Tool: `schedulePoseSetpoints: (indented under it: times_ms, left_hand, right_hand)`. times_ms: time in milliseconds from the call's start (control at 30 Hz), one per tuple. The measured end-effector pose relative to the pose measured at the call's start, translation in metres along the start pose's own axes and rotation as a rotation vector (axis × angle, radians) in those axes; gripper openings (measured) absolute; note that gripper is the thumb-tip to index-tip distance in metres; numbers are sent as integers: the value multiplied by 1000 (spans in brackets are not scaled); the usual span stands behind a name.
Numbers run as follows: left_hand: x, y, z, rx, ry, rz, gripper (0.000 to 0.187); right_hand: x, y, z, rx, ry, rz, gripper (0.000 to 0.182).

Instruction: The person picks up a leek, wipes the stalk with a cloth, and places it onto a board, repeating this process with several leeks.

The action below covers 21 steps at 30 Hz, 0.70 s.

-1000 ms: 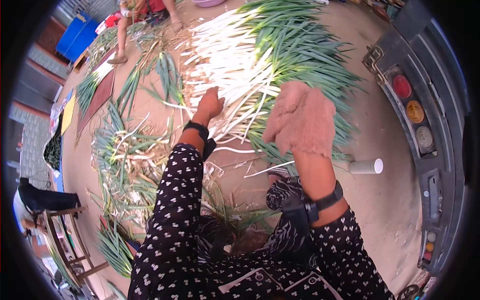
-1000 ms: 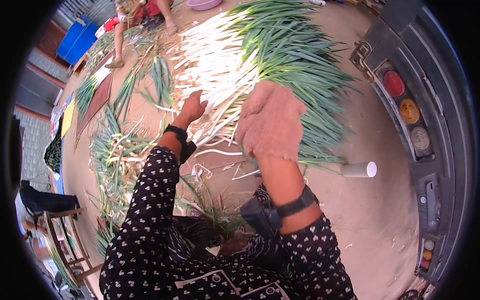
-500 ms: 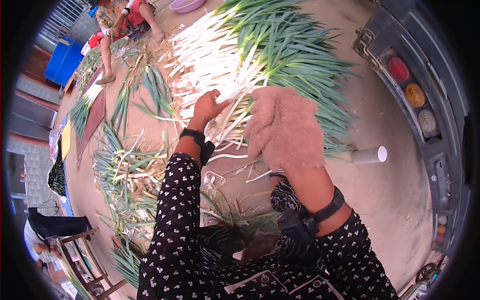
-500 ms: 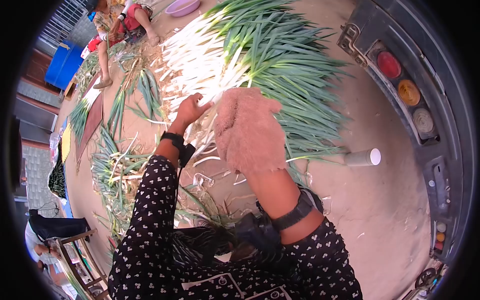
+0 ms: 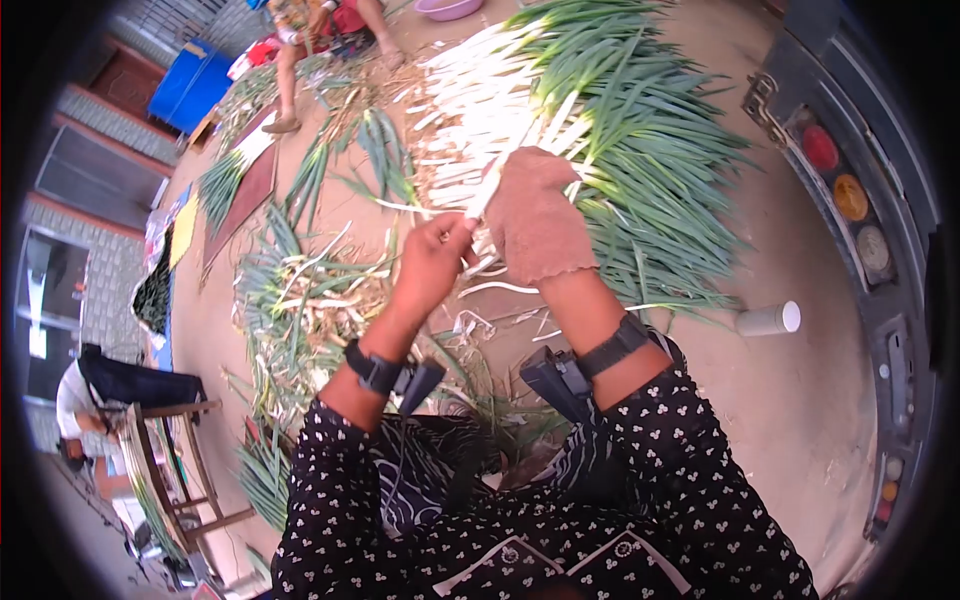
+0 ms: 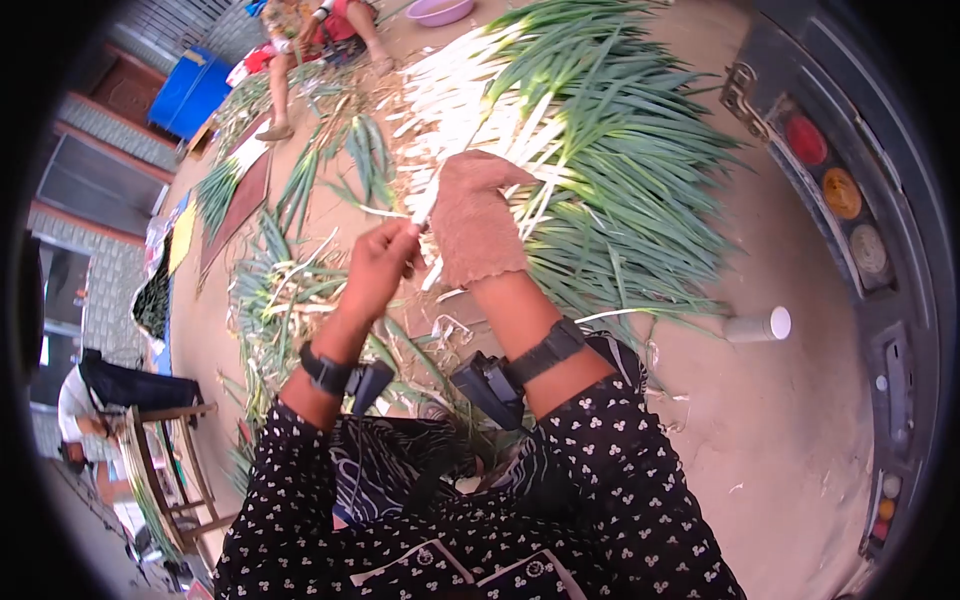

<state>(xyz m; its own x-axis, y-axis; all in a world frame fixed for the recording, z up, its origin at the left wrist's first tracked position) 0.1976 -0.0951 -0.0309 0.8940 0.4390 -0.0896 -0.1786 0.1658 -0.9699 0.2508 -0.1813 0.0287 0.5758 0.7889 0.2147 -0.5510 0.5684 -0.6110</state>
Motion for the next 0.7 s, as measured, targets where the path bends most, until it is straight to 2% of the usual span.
schedulePoseSetpoints:
  times_ms: [67,167,267,333,400,467,533,567,633,700]
  left_hand:
    - [-40,-6,4,-74,-48,27,23]
    - [-74,-1,17,-94,15,-43,27]
    - [-77,-12,91,-144,-211,-10,34]
    - [-69,-3,133,-331,-368,-83,41]
    - [-61,6,150,-481,-416,-103,43]
    - [-50,10,141,-719,-267,-83,38]
    - [-49,19,142,-899,-158,-95,32]
    - [-48,18,147,-962,-127,-126,29]
    - [-50,16,159,-1127,-92,-189,18]
    - [-52,21,174,-1159,-130,-230,17]
  right_hand:
    - [-1,16,29,49,-161,29,40]
    - [-6,48,59,192,-324,116,40]
    - [-20,79,70,343,-402,238,41]
    - [-29,104,69,447,-421,339,42]
    - [-35,123,74,513,-441,419,42]
    - [-44,136,87,539,-446,489,43]
    - [-56,132,119,508,-465,516,24]
    - [-51,140,120,515,-418,532,24]
    - [-55,154,128,492,-330,721,29]
    - [-54,155,135,735,-323,809,30]
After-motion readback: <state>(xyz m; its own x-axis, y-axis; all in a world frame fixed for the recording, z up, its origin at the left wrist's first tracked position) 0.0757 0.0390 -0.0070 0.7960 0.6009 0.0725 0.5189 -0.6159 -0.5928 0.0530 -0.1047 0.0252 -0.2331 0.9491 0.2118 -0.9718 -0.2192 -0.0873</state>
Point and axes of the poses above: each hand's wrist, its own x-axis towards the middle knuckle, its own z-axis out of the back of the hand, y = z × x, the point moved 10 cm from there along x, towards the middle knuckle, and after that the axes turned 11 degrees about -x, right-handed, at the moved point
